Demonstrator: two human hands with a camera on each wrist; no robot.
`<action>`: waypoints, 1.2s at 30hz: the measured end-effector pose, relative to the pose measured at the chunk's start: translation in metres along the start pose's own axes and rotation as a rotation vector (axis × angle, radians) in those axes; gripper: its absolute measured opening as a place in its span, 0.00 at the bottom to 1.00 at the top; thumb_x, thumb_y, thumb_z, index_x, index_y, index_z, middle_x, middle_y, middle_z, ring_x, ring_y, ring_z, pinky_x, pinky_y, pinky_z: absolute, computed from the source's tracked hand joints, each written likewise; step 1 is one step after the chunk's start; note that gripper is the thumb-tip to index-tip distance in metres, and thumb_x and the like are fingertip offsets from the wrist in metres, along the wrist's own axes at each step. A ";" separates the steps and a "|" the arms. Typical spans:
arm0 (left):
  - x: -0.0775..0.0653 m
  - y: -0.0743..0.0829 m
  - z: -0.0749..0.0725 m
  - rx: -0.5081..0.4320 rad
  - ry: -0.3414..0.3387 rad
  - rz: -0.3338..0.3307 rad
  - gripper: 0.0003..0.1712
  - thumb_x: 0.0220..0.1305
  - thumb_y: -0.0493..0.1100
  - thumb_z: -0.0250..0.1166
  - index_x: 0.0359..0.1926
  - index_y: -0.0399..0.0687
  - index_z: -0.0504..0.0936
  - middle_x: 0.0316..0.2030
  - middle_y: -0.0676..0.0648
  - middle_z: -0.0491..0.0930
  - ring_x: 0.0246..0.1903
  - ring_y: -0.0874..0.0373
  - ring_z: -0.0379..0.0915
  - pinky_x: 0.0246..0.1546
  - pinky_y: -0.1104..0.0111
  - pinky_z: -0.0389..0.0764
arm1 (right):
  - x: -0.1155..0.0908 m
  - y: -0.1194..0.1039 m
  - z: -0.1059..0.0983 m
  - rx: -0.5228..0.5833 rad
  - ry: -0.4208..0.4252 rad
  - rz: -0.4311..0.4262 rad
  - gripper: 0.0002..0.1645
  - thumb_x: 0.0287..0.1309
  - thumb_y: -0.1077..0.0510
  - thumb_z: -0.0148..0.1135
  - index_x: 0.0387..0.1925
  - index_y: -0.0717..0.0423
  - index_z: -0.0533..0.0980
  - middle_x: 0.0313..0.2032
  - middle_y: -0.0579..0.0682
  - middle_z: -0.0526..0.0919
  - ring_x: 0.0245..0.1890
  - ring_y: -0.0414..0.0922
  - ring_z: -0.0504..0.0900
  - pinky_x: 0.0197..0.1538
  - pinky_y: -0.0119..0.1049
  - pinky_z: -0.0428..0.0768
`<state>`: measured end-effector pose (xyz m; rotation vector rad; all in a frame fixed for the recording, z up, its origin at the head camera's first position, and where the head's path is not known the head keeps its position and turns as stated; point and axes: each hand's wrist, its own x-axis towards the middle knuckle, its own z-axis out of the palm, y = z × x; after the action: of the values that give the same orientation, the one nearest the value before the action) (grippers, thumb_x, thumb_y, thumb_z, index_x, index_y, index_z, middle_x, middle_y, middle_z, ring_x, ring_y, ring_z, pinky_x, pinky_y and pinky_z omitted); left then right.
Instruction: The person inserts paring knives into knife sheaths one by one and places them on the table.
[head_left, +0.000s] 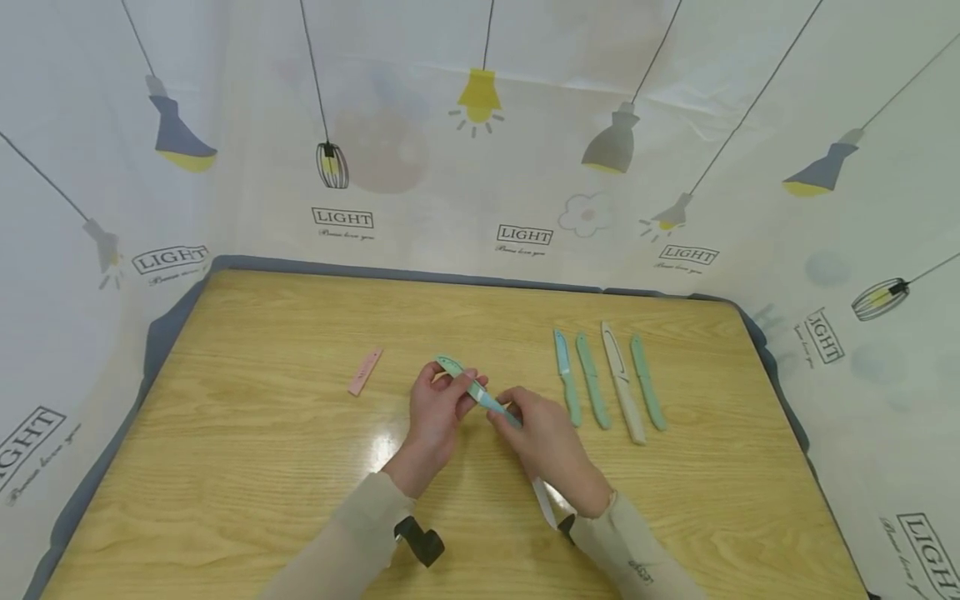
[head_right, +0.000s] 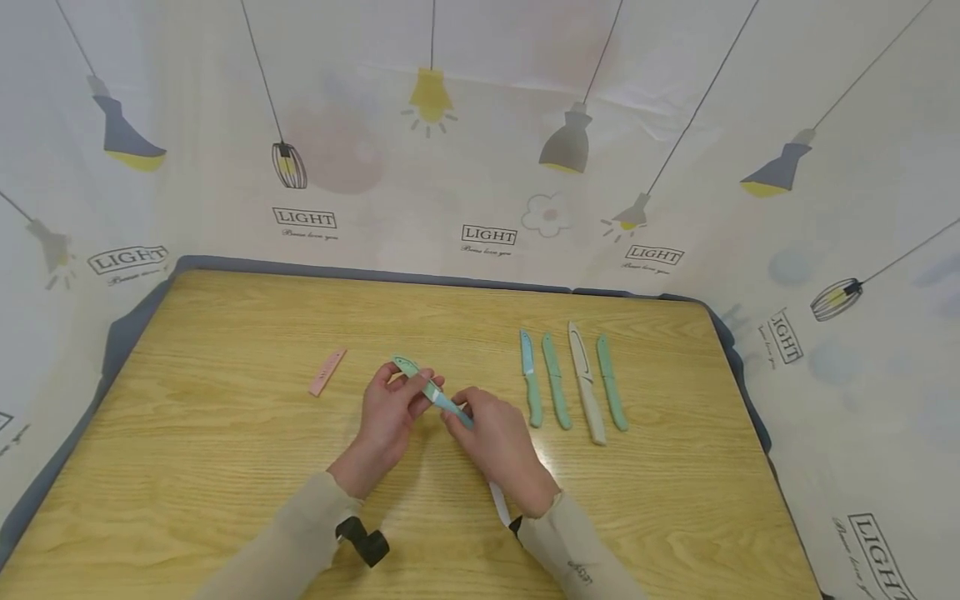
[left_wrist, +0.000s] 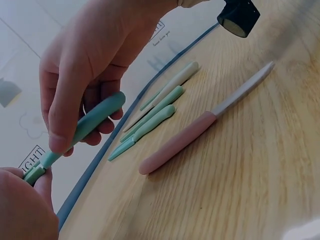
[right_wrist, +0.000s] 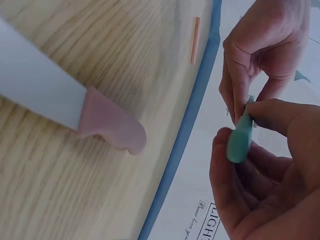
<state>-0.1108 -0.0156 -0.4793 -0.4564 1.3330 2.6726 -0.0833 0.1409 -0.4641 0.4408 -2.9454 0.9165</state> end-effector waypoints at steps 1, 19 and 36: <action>0.000 -0.001 0.000 0.001 0.001 -0.001 0.27 0.62 0.30 0.63 0.58 0.27 0.62 0.39 0.38 0.76 0.43 0.44 0.81 0.48 0.63 0.81 | 0.000 0.000 0.000 -0.044 0.015 -0.016 0.15 0.61 0.47 0.62 0.39 0.54 0.81 0.25 0.38 0.76 0.21 0.34 0.70 0.23 0.27 0.73; 0.002 0.003 -0.009 0.091 -0.027 -0.045 0.25 0.62 0.29 0.61 0.58 0.31 0.65 0.54 0.32 0.74 0.50 0.47 0.76 0.58 0.58 0.75 | 0.008 0.033 -0.010 -0.167 -0.010 0.119 0.17 0.62 0.53 0.61 0.37 0.66 0.81 0.24 0.48 0.78 0.15 0.37 0.70 0.15 0.26 0.71; 0.004 0.011 -0.027 0.134 -0.010 -0.025 0.22 0.62 0.30 0.61 0.56 0.31 0.67 0.42 0.46 0.76 0.40 0.57 0.77 0.60 0.51 0.71 | 0.033 0.056 -0.004 -0.377 -0.029 0.146 0.28 0.64 0.55 0.58 0.09 0.52 0.63 0.06 0.44 0.62 0.07 0.38 0.60 0.08 0.28 0.60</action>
<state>-0.1111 -0.0442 -0.4873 -0.4400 1.4816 2.5417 -0.1306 0.1785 -0.4876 0.2252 -3.1066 0.3446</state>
